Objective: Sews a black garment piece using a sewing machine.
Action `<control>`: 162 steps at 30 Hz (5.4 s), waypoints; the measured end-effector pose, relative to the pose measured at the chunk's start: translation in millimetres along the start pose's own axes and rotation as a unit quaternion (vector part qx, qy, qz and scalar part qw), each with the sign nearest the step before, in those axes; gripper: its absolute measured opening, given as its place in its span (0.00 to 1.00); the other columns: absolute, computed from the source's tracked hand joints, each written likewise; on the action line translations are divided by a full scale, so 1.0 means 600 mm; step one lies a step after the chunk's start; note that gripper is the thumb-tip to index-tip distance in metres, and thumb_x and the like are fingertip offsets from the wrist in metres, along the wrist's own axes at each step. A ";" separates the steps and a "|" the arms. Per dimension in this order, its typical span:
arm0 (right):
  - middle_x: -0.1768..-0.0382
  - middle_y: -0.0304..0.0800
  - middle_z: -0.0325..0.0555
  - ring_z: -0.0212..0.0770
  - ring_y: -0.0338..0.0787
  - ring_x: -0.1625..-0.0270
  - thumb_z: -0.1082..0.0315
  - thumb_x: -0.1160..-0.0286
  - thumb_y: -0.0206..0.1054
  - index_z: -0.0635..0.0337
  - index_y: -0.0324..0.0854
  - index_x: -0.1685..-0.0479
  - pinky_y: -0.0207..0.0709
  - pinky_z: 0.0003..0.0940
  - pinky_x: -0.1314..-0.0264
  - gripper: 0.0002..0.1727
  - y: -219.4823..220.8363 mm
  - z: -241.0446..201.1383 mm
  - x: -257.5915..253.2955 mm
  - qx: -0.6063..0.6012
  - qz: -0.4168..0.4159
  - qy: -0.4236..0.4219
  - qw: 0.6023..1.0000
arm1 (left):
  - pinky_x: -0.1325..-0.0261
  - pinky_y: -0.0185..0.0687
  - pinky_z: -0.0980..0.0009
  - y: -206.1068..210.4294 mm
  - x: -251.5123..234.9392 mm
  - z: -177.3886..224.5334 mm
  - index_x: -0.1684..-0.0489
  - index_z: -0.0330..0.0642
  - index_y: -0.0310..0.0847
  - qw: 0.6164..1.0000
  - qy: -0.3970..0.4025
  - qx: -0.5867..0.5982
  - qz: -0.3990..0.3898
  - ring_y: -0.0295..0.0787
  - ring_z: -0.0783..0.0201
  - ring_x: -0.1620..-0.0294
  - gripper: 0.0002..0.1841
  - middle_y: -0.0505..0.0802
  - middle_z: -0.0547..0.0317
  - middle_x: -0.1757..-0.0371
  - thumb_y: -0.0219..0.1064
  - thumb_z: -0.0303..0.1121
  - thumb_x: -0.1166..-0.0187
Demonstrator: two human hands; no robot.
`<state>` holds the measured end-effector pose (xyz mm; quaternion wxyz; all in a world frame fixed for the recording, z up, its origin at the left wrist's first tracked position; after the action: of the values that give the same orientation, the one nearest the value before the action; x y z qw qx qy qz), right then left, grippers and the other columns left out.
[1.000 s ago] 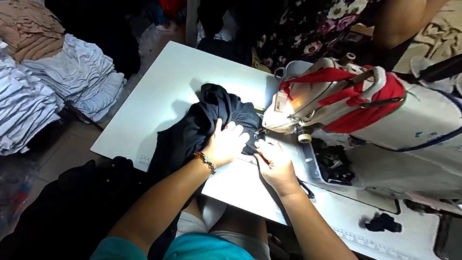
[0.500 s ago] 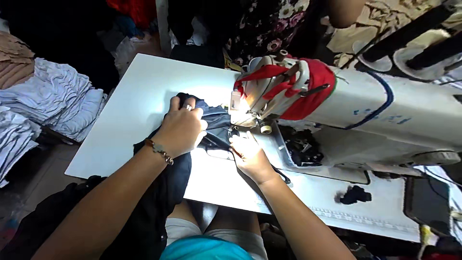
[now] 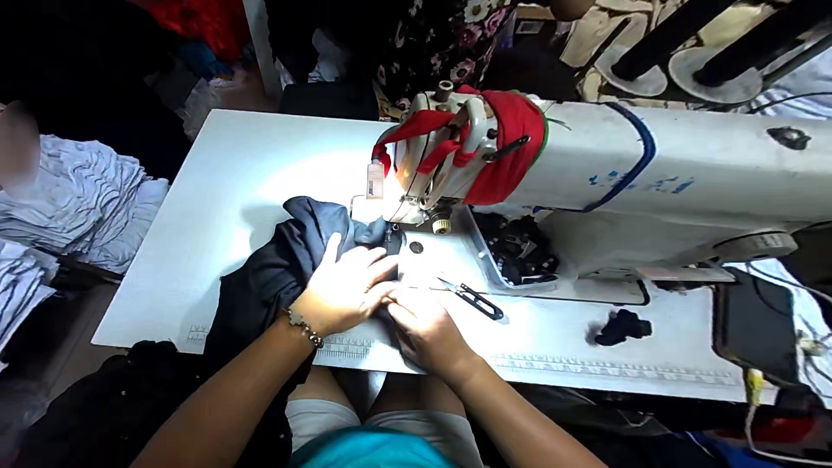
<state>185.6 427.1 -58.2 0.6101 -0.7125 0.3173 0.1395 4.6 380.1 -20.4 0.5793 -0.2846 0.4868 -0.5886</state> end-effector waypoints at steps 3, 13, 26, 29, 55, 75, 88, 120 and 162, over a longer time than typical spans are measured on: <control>0.41 0.94 0.56 0.56 0.90 0.31 0.75 0.35 0.66 0.66 0.92 0.52 0.71 0.58 0.19 0.14 -0.009 0.011 0.017 0.000 -0.019 -0.017 1.000 | 0.09 0.25 0.28 0.033 0.012 0.003 0.14 0.59 0.73 0.987 -0.122 -0.101 -0.019 0.60 0.50 0.07 0.27 0.75 0.58 0.12 0.43 0.51 0.07; 0.42 0.95 0.55 0.54 0.90 0.31 0.72 0.34 0.64 0.66 0.92 0.55 0.71 0.54 0.19 0.14 -0.013 0.024 0.015 -0.003 -0.040 -0.022 0.999 | 0.10 0.27 0.28 0.052 0.016 0.010 0.15 0.58 0.75 0.983 -0.153 -0.095 0.027 0.61 0.50 0.08 0.27 0.76 0.59 0.13 0.45 0.50 0.09; 0.40 0.93 0.59 0.57 0.88 0.30 0.71 0.29 0.61 0.67 0.93 0.54 0.76 0.52 0.22 0.16 -0.001 0.046 -0.018 -0.003 -0.053 0.022 0.998 | 0.09 0.21 0.30 0.043 -0.026 -0.019 0.12 0.65 0.69 0.978 -0.183 -0.095 -0.024 0.54 0.52 0.05 0.27 0.70 0.61 0.09 0.43 0.52 0.08; 0.39 0.92 0.60 0.59 0.87 0.27 0.71 0.27 0.60 0.68 0.93 0.51 0.70 0.56 0.17 0.16 0.005 0.057 -0.030 -0.001 -0.053 0.030 0.998 | 0.10 0.18 0.30 0.040 -0.040 -0.032 0.11 0.68 0.68 0.977 -0.192 -0.089 -0.031 0.51 0.51 0.04 0.27 0.69 0.59 0.08 0.43 0.52 0.08; 0.40 0.95 0.47 0.46 0.88 0.27 0.70 0.30 0.63 0.57 0.94 0.54 0.72 0.50 0.18 0.14 -0.005 0.017 0.031 -0.023 -0.013 0.036 0.999 | 0.15 0.66 0.46 0.007 0.042 0.022 0.48 0.44 0.93 0.952 -0.105 0.065 0.280 0.91 0.64 0.38 0.13 0.97 0.62 0.47 0.66 0.36 0.22; 0.41 0.96 0.46 0.44 0.91 0.31 0.72 0.30 0.65 0.58 0.95 0.53 0.82 0.41 0.27 0.13 0.004 0.018 0.033 0.003 0.023 0.036 0.999 | 0.20 0.44 0.33 -0.096 -0.082 0.039 0.65 0.63 0.97 0.874 -0.034 -0.101 0.474 0.76 0.47 0.25 0.05 0.93 0.63 0.41 0.74 0.41 0.25; 0.41 0.96 0.48 0.46 0.91 0.31 0.72 0.31 0.66 0.59 0.94 0.53 0.82 0.41 0.27 0.13 0.001 0.013 0.032 0.007 0.012 0.031 0.999 | 0.25 0.83 0.59 -0.077 0.053 0.062 0.44 0.60 0.90 0.730 0.172 0.577 0.324 0.86 0.54 0.26 0.09 0.90 0.59 0.29 0.67 0.39 0.16; 0.58 0.90 0.70 0.71 0.89 0.50 0.71 0.15 0.63 0.71 0.90 0.56 0.73 0.76 0.45 0.12 -0.427 0.204 -0.366 0.198 -0.079 0.204 0.955 | 0.43 0.91 0.70 -0.014 0.053 0.047 0.54 0.48 0.87 0.784 0.025 0.543 0.300 0.93 0.67 0.50 0.03 0.94 0.61 0.52 0.67 0.32 0.16; 0.88 0.69 0.28 0.21 0.64 0.90 0.71 0.14 0.55 0.54 0.82 0.65 0.60 0.14 0.88 0.12 -0.004 -0.005 -0.172 -0.656 0.250 0.469 0.535 | 0.51 0.92 0.73 0.043 0.194 0.123 0.61 0.38 0.84 0.806 -0.222 0.528 0.148 0.93 0.70 0.59 0.03 0.94 0.60 0.56 0.64 0.24 0.21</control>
<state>108.1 453.3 4.6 -0.3250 -0.7680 0.5425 0.1009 61.9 254.4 -43.8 0.8126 0.0181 -0.0045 -0.5825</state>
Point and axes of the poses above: each hand's wrist, its own x-axis away from the middle knuckle, its own y-axis out of the palm, z = x × y, the point moved 2 cm from there along -x, towards the middle knuckle
